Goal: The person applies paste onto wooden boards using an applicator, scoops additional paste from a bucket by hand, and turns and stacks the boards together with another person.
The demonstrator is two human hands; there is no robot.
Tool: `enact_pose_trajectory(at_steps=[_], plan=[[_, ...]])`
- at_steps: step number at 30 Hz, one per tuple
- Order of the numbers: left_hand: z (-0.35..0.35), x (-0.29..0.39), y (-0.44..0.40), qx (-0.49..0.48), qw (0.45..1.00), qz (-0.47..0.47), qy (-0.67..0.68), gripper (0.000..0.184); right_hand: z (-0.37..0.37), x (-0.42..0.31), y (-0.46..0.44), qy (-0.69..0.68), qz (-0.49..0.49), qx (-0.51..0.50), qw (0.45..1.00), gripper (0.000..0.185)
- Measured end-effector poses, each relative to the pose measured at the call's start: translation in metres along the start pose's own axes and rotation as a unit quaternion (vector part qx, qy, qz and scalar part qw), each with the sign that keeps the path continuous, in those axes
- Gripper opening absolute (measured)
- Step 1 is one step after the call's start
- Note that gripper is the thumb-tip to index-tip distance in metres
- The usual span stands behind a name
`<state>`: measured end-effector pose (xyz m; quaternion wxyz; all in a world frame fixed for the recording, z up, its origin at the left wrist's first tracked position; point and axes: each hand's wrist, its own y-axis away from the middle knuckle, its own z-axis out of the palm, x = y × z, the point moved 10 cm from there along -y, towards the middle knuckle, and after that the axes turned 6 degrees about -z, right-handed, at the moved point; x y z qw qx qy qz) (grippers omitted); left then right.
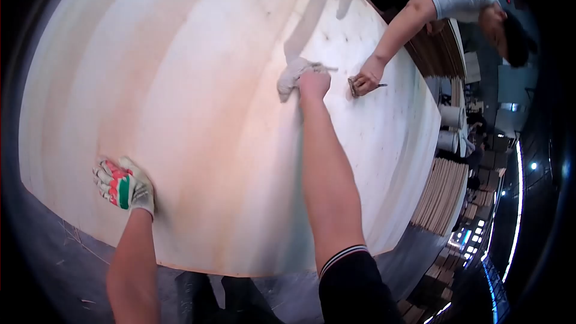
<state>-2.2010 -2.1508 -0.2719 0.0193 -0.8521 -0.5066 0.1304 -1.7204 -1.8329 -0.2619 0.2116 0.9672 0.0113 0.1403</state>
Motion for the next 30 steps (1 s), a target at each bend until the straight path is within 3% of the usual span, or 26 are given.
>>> enact_pose_trajectory(at_steps=[1, 2, 3, 5, 6, 8, 11, 14, 17, 19, 20, 21, 22, 23, 24, 25, 26, 28, 29, 30], plan=[[-0.004, 0.001, -0.001, -0.005, 1.0, -0.007, 0.001, 0.063, -0.031, 0.009, -0.006, -0.191, 0.066, 0.132, 0.97, 0.023], [-0.006, 0.003, 0.0, -0.019, 1.0, -0.004, -0.005, 0.063, -0.049, 0.024, 0.001, -0.372, 0.127, 0.253, 0.884, 0.023], [-0.004, 0.001, 0.0, -0.033, 0.999, 0.001, -0.012, 0.063, -0.05, 0.022, 0.001, -0.367, 0.122, 0.252, 0.887, 0.023], [-0.006, 0.0, 0.0, -0.012, 1.0, 0.01, 0.005, 0.064, -0.051, -0.006, 0.013, -0.255, -0.051, 0.256, 0.931, 0.023], [-0.015, 0.003, -0.001, 0.001, 1.0, 0.015, 0.013, 0.062, -0.041, -0.011, 0.032, -0.28, -0.092, 0.256, 0.92, 0.022], [-0.023, 0.001, -0.004, 0.037, 0.998, 0.024, 0.047, 0.061, -0.006, -0.024, 0.077, -0.246, -0.125, 0.174, 0.945, 0.023], [-0.025, 0.004, -0.002, 0.031, 0.998, 0.016, 0.059, 0.061, 0.029, -0.063, 0.194, -0.266, -0.194, 0.191, 0.924, 0.024], [-0.024, 0.005, 0.002, 0.02, 0.994, 0.043, 0.1, 0.065, 0.079, -0.112, 0.324, -0.311, -0.21, 0.213, 0.902, 0.043], [-0.026, -0.002, 0.004, -0.017, 0.984, 0.108, 0.141, 0.068, 0.114, -0.162, 0.45, -0.365, -0.178, 0.248, 0.88, 0.042], [-0.031, -0.033, -0.001, -0.025, 0.979, 0.137, 0.151, 0.069, 0.141, -0.173, 0.513, -0.338, -0.102, 0.251, 0.901, 0.042], [-0.027, -0.036, -0.002, -0.061, 0.937, 0.285, 0.191, 0.071, 0.158, -0.168, 0.526, -0.342, -0.094, 0.253, 0.9, 0.042], [-0.025, -0.046, -0.001, -0.098, 0.872, 0.426, 0.221, 0.075, 0.205, -0.156, 0.531, -0.312, -0.022, 0.161, 0.936, 0.04], [-0.018, -0.063, -0.015, -0.093, 0.857, 0.475, 0.178, 0.083, 0.241, -0.146, 0.539, -0.277, 0.046, 0.068, 0.957, 0.038], [-0.027, -0.081, -0.033, -0.089, 0.857, 0.476, 0.176, 0.083, 0.254, -0.122, 0.538, -0.553, 0.198, 0.094, 0.804, 0.034], [-0.024, -0.098, -0.052, -0.129, 0.874, 0.455, 0.112, 0.085, 0.271, -0.12, 0.529, -0.76, 0.327, 0.107, 0.552, 0.031], [-0.015, -0.111, -0.063, -0.166, 0.886, 0.431, 0.049, 0.087, 0.232, -0.116, 0.504, -0.639, 0.23, 0.163, 0.716, 0.03], [-0.014, -0.112, -0.066, -0.164, 0.885, 0.434, 0.046, 0.087, 0.195, -0.127, 0.484, -0.482, 0.121, 0.211, 0.842, 0.03], [0.002, -0.112, -0.069, -0.168, 0.882, 0.44, 0.002, 0.09, 0.172, -0.152, 0.468, -0.385, 0.094, 0.213, 0.893, 0.033], [0.01, -0.11, -0.067, -0.17, 0.875, 0.453, -0.005, 0.09, 0.172, -0.153, 0.488, -0.388, 0.109, 0.206, 0.892, 0.033], [0.013, -0.111, -0.069, -0.158, 0.876, 0.456, 0.005, 0.089, 0.165, -0.166, 0.506, -0.366, 0.045, 0.186, 0.911, 0.035]])
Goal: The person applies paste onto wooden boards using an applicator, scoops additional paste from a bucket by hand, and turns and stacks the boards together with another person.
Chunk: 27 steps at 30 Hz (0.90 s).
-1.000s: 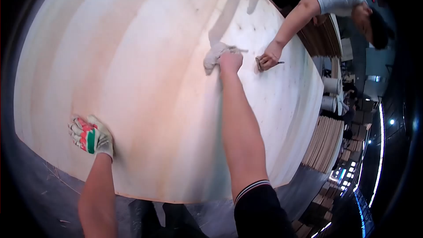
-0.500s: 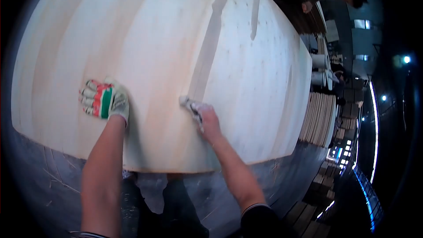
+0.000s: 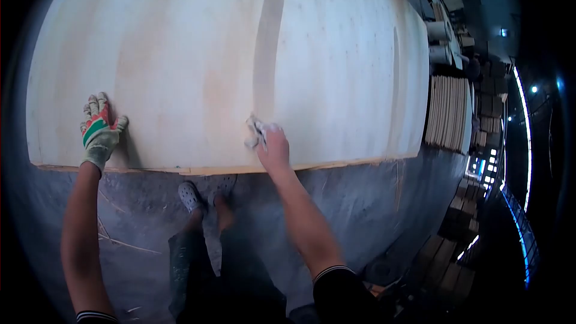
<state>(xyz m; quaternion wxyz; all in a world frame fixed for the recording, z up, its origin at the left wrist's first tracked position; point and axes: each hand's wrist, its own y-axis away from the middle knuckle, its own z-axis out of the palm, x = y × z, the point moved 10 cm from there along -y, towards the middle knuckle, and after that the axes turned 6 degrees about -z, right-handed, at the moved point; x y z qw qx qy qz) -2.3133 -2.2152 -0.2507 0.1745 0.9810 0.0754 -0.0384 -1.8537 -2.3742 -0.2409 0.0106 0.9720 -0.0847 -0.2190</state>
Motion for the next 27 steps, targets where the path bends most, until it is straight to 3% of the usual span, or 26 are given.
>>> enact_pose_trajectory(at_steps=[1, 3, 5, 7, 10, 11, 13, 14, 16, 17, 19, 21, 22, 24, 25, 27], plan=[[-0.003, -0.001, 0.001, 0.016, 1.0, 0.001, 0.004, 0.089, 0.003, -0.015, 0.021, 0.013, -0.059, -0.044, 0.997, 0.038], [-0.001, 0.006, -0.003, 0.03, 1.0, 0.008, 0.003, 0.083, 0.023, -0.027, 0.073, 0.022, -0.04, -0.035, 0.998, 0.046], [-0.017, 0.04, -0.018, 0.182, 0.97, 0.142, 0.077, 0.074, 0.024, -0.066, 0.092, 0.0, -0.054, 0.014, 0.998, 0.043], [-0.056, 0.098, -0.033, 0.205, 0.964, 0.168, 0.028, 0.067, 0.041, -0.065, 0.074, -0.136, 0.03, -0.016, 0.99, 0.034], [-0.053, 0.095, -0.108, 0.234, 0.958, -0.134, 0.098, 0.067, -0.007, -0.063, 0.004, -0.112, 0.048, 0.057, 0.991, 0.025], [-0.065, 0.111, -0.111, 0.234, 0.957, -0.138, 0.098, 0.067, -0.028, -0.057, -0.029, -0.068, 0.032, 0.085, 0.994, 0.022], [-0.078, 0.117, -0.104, 0.191, 0.951, -0.236, 0.053, 0.066, -0.065, -0.029, -0.103, -0.004, 0.009, 0.141, 0.99, 0.018], [-0.073, 0.117, -0.108, 0.211, 0.948, -0.231, 0.05, 0.067, -0.08, -0.015, -0.143, 0.014, 0.0, 0.171, 0.985, 0.017], [-0.066, 0.116, -0.112, 0.203, 0.954, -0.217, 0.036, 0.067, -0.072, 0.015, -0.224, 0.124, 0.159, -0.072, 0.977, 0.018], [-0.066, 0.118, -0.117, 0.201, 0.957, -0.209, 0.033, 0.068, -0.067, 0.02, -0.265, 0.127, 0.151, -0.071, 0.978, 0.018], [-0.066, 0.116, -0.115, 0.198, 0.955, -0.216, 0.035, 0.068, -0.057, 0.046, -0.326, 0.008, 0.202, 0.066, 0.977, 0.018], [-0.065, 0.12, -0.12, 0.196, 0.956, -0.213, 0.038, 0.069, -0.051, 0.069, -0.359, -0.114, 0.256, 0.202, 0.938, 0.019], [-0.064, 0.12, -0.121, 0.195, 0.957, -0.212, 0.036, 0.068, -0.052, 0.065, -0.375, -0.112, 0.254, 0.2, 0.94, 0.019], [-0.064, 0.12, -0.12, 0.192, 0.958, -0.208, 0.037, 0.066, -0.058, 0.017, -0.409, 0.018, 0.034, 0.149, 0.988, 0.019], [-0.066, 0.121, -0.119, 0.186, 0.96, -0.207, 0.037, 0.066, -0.06, 0.026, -0.401, 0.022, 0.036, 0.144, 0.989, 0.019], [-0.07, 0.121, -0.119, 0.185, 0.959, -0.207, 0.047, 0.067, -0.039, 0.017, -0.377, 0.08, -0.086, -0.037, 0.992, 0.021]])
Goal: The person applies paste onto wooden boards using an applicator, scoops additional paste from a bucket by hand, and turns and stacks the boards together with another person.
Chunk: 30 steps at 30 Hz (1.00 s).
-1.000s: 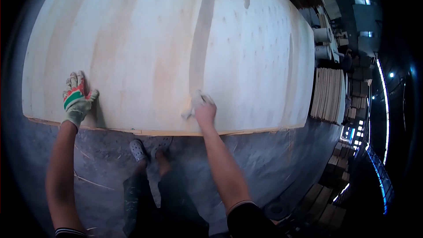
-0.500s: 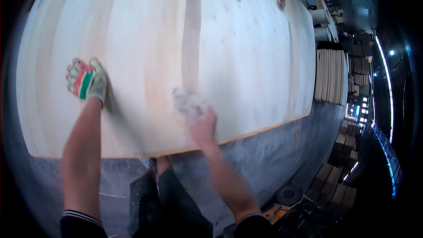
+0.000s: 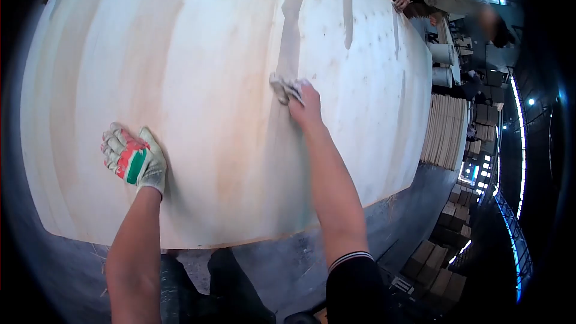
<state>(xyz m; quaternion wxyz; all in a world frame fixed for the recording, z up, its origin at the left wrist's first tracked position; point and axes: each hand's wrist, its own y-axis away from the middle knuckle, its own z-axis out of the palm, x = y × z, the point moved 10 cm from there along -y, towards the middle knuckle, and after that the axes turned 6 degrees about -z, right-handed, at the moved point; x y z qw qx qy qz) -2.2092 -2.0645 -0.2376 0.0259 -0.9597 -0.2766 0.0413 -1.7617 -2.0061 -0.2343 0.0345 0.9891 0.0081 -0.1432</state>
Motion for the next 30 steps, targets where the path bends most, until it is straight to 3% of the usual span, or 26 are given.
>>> enact_pose_trajectory(at_steps=[6, 8, 11, 13, 14, 15, 18, 19, 20, 21, 22, 23, 25, 29, 30], plan=[[0.006, -0.01, 0.006, -0.01, 0.999, -0.025, 0.031, 0.072, 0.03, -0.047, 0.19, 0.007, -0.001, -0.056, 0.998, 0.019], [0.0, -0.016, 0.008, -0.023, 0.998, -0.016, 0.049, 0.071, 0.046, -0.073, 0.252, -0.111, 0.097, -0.01, 0.989, 0.023], [-0.008, -0.051, 0.012, 0.001, 0.997, 0.04, 0.072, 0.065, 0.079, -0.116, 0.338, -0.157, 0.163, 0.024, 0.974, 0.026], [-0.022, -0.072, 0.006, 0.016, 0.903, 0.339, 0.262, 0.059, 0.077, -0.172, 0.373, -0.14, 0.146, 0.047, 0.978, 0.027], [-0.024, -0.112, -0.012, 0.039, 0.904, 0.357, 0.232, 0.055, 0.066, -0.202, 0.384, -0.113, 0.125, 0.086, 0.982, 0.029], [-0.026, -0.152, -0.032, 0.071, 0.902, 0.373, 0.206, 0.052, 0.086, -0.203, 0.407, -0.31, 0.267, 0.108, 0.906, 0.029], [0.016, -0.301, -0.098, 0.072, 0.952, 0.284, 0.083, 0.057, 0.141, -0.205, 0.409, -0.337, 0.282, 0.172, 0.882, 0.029], [0.028, -0.338, -0.106, 0.079, 0.95, 0.294, 0.075, 0.059, 0.165, -0.189, 0.41, -0.454, 0.439, 0.284, 0.721, 0.028], [0.03, -0.346, -0.105, 0.078, 0.95, 0.293, 0.077, 0.059, 0.159, -0.185, 0.387, -0.452, 0.439, 0.284, 0.722, 0.028], [0.033, -0.352, -0.104, 0.089, 0.949, 0.289, 0.085, 0.059, 0.124, -0.195, 0.345, -0.291, 0.313, 0.235, 0.873, 0.029], [0.036, -0.354, -0.105, 0.097, 0.948, 0.288, 0.094, 0.06, 0.105, -0.22, 0.32, -0.11, 0.171, 0.169, 0.964, 0.029], [0.033, -0.351, -0.102, 0.092, 0.953, 0.275, 0.09, 0.059, 0.098, -0.216, 0.331, -0.105, 0.178, 0.163, 0.965, 0.029], [0.034, -0.35, -0.096, 0.075, 0.952, 0.279, 0.101, 0.06, 0.109, -0.246, 0.348, -0.112, 0.071, 0.018, 0.991, 0.028], [0.025, -0.345, -0.101, 0.074, 0.95, 0.281, 0.11, 0.064, 0.115, -0.316, 0.401, -0.115, 0.054, 0.021, 0.992, 0.025], [0.023, -0.345, -0.1, 0.064, 0.951, 0.284, 0.103, 0.064, 0.12, -0.336, 0.405, -0.188, 0.121, 0.034, 0.974, 0.024]])
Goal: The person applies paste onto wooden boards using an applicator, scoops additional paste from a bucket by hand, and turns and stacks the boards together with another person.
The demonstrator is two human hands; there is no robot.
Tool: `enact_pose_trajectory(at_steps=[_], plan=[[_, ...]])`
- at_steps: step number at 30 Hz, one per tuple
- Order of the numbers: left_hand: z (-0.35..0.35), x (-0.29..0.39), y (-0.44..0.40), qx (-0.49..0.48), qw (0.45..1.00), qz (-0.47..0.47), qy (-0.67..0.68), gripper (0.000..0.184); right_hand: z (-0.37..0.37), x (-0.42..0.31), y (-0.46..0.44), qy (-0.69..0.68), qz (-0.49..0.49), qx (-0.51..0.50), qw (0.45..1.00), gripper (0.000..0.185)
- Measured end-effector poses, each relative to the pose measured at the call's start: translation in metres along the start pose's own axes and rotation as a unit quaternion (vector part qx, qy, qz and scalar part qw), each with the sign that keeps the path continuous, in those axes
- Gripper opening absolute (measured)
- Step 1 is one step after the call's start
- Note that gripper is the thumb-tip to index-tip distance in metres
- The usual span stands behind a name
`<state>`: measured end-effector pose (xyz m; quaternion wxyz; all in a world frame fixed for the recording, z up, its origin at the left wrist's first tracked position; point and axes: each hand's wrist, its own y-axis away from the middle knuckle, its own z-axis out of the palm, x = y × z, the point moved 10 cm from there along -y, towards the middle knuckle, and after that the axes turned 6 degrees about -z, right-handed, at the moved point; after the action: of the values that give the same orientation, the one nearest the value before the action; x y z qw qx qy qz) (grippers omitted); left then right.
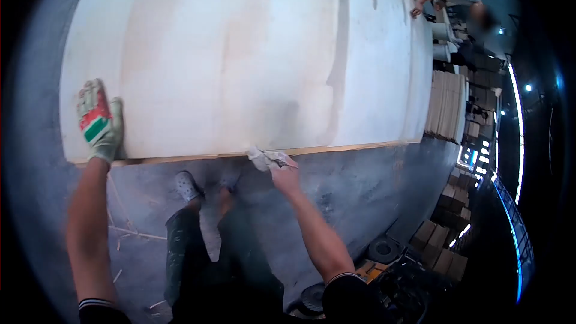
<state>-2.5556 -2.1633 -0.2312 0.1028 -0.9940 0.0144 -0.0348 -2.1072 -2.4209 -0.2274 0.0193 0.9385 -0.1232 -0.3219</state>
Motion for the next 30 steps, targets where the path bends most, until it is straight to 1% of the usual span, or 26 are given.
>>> enact_pose_trajectory(at_steps=[1, 2, 3, 4, 5, 6, 7, 8, 9, 10, 12, 14, 15, 16, 17, 18, 19, 20, 21, 22, 23, 24, 25, 27, 29, 30], plan=[[-0.001, 0.0, 0.0, -0.015, 1.0, -0.009, -0.011, 0.065, 0.019, -0.016, -0.001, -0.075, 0.062, 0.012, 0.995, 0.024], [-0.004, 0.0, -0.002, -0.027, 0.999, -0.024, -0.023, 0.066, 0.046, -0.047, -0.014, -0.085, 0.049, 0.003, 0.995, 0.024], [-0.008, 0.002, -0.004, -0.031, 0.999, -0.029, -0.01, 0.068, 0.068, -0.064, -0.023, -0.245, 0.099, 0.064, 0.962, 0.022], [-0.005, -0.001, -0.005, -0.04, 0.999, -0.033, -0.001, 0.07, 0.087, -0.072, -0.03, -0.396, 0.148, 0.123, 0.898, 0.021], [-0.006, -0.003, -0.006, -0.037, 0.999, -0.04, 0.007, 0.07, 0.109, -0.076, -0.052, -0.277, 0.212, 0.056, 0.935, 0.021], [-0.005, -0.003, -0.005, -0.04, 0.998, -0.041, 0.018, 0.07, 0.126, -0.074, -0.069, -0.148, 0.278, -0.01, 0.949, 0.023], [-0.004, -0.002, -0.003, -0.046, 0.998, -0.042, 0.016, 0.07, 0.131, -0.082, -0.08, -0.146, 0.282, -0.014, 0.948, 0.023], [-0.006, -0.003, -0.003, -0.039, 0.998, -0.042, 0.02, 0.07, 0.116, -0.119, -0.111, -0.033, 0.113, 0.028, 0.993, 0.025], [-0.007, -0.003, -0.005, -0.031, 0.998, -0.042, 0.024, 0.071, 0.109, -0.159, -0.122, 0.079, -0.061, 0.07, 0.993, 0.028], [-0.005, -0.005, -0.004, -0.04, 0.998, -0.044, 0.019, 0.071, 0.114, -0.159, -0.11, 0.077, -0.058, 0.06, 0.994, 0.028], [-0.003, -0.007, -0.007, -0.052, 0.997, -0.044, 0.023, 0.072, 0.136, -0.173, -0.066, 0.09, -0.117, -0.059, 0.987, 0.03], [-0.006, -0.011, -0.021, -0.052, 0.998, -0.025, 0.011, 0.068, 0.142, -0.208, -0.037, 0.021, -0.174, -0.028, 0.984, 0.025], [-0.012, 0.002, -0.037, -0.051, 0.994, 0.067, 0.073, 0.065, 0.149, -0.217, -0.028, 0.017, -0.173, -0.028, 0.984, 0.025], [-0.02, 0.016, -0.056, -0.045, 0.977, 0.157, 0.133, 0.062, 0.166, -0.216, -0.028, -0.055, -0.119, -0.068, 0.989, 0.024], [-0.026, 0.019, -0.087, -0.014, 0.981, 0.165, 0.097, 0.057, 0.183, -0.214, -0.038, -0.127, -0.071, -0.105, 0.984, 0.024], [-0.019, 0.014, -0.119, -0.004, 0.983, 0.163, 0.086, 0.057, 0.171, -0.235, -0.059, -0.12, -0.089, -0.065, 0.987, 0.022], [-0.012, -0.019, -0.16, 0.04, 0.998, 0.022, 0.043, 0.057, 0.165, -0.25, -0.086, -0.139, -0.088, -0.061, 0.984, 0.022], [-0.008, -0.052, -0.191, 0.088, 0.989, -0.122, 0.002, 0.058, 0.156, -0.265, -0.12, -0.158, -0.091, -0.057, 0.982, 0.023], [0.011, -0.076, -0.207, 0.11, 0.967, -0.222, -0.051, 0.059, 0.142, -0.286, -0.158, -0.165, -0.104, -0.055, 0.979, 0.023], [0.018, -0.077, -0.224, 0.119, 0.965, -0.225, -0.055, 0.059, 0.121, -0.299, -0.201, -0.186, -0.074, -0.032, 0.979, 0.021], [0.044, -0.094, -0.227, 0.022, 0.95, -0.312, 0.018, 0.06, 0.104, -0.309, -0.244, -0.205, -0.042, -0.01, 0.978, 0.02], [0.07, -0.108, -0.223, -0.079, 0.912, -0.392, 0.092, 0.062, 0.092, -0.321, -0.286, -0.206, -0.011, 0.002, 0.979, 0.019], [0.073, -0.11, -0.227, -0.086, 0.913, -0.39, 0.08, 0.061, 0.088, -0.328, -0.327, -0.204, 0.022, 0.012, 0.979, 0.018], [0.076, -0.105, -0.23, -0.094, 0.92, -0.374, 0.066, 0.058, 0.096, -0.332, -0.407, -0.253, -0.004, 0.035, 0.967, 0.017], [0.08, -0.085, -0.222, -0.086, 0.932, -0.349, 0.048, 0.054, 0.108, -0.344, -0.486, -0.267, -0.098, 0.096, 0.954, 0.015], [0.083, -0.084, -0.232, -0.078, 0.937, -0.339, 0.031, 0.052, 0.134, -0.346, -0.544, -0.26, -0.107, 0.087, 0.956, 0.016]])
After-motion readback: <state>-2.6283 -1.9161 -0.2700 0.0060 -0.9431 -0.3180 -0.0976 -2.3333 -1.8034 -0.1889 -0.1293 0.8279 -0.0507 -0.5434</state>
